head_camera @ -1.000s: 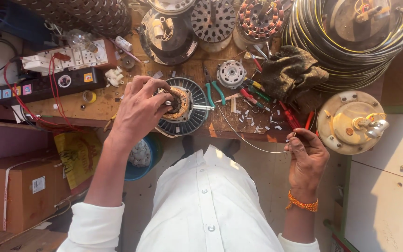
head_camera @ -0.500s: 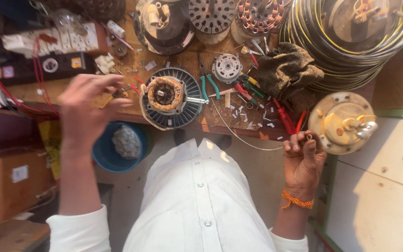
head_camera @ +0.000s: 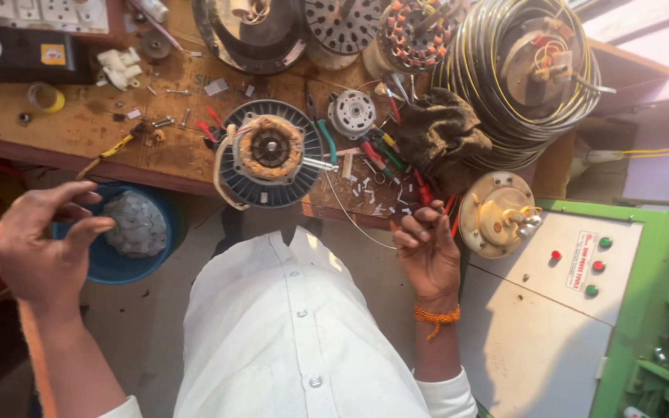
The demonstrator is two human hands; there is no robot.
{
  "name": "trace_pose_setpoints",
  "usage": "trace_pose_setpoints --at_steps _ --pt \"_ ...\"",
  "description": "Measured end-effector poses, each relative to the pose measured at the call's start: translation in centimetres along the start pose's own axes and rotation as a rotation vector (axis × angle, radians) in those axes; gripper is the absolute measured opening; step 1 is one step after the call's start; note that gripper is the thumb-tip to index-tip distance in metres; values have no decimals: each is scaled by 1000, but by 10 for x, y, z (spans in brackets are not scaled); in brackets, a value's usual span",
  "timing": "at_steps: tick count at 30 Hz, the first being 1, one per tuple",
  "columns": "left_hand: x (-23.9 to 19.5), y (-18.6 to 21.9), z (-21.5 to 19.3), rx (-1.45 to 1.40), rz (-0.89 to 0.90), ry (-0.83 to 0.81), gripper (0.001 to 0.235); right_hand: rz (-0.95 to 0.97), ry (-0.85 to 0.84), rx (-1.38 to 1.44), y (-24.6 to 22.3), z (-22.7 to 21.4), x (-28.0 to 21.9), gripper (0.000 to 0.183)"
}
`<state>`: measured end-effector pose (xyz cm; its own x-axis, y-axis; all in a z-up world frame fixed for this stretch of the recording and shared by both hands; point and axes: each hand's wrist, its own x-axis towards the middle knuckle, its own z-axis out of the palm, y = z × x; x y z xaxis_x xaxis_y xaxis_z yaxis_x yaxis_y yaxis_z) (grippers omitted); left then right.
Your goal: The person assembles an electric motor by hand, inserting a rotor into a stator, aligning and seating a metal end cap, and tightening fasteners. The person handles the rotor, stator, end cap, and small hardware on a cluttered workbench.
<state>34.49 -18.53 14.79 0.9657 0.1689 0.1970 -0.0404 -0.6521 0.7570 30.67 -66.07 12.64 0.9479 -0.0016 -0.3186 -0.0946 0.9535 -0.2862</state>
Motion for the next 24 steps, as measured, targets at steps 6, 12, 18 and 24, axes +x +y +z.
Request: trace_pose_setpoints --at_steps 6,12,18,24 --pt "-27 -27 7 -66 -5 0 46 -210 -18 -828 52 76 29 20" --pt "-24 -23 1 -54 29 10 37 -443 -163 -1576 107 133 80 23" --pt "-26 -22 1 12 13 45 20 -525 -255 -1782 124 149 88 21" --pt "-36 -24 2 -112 -13 -18 32 -619 -264 -1898 128 145 90 24"
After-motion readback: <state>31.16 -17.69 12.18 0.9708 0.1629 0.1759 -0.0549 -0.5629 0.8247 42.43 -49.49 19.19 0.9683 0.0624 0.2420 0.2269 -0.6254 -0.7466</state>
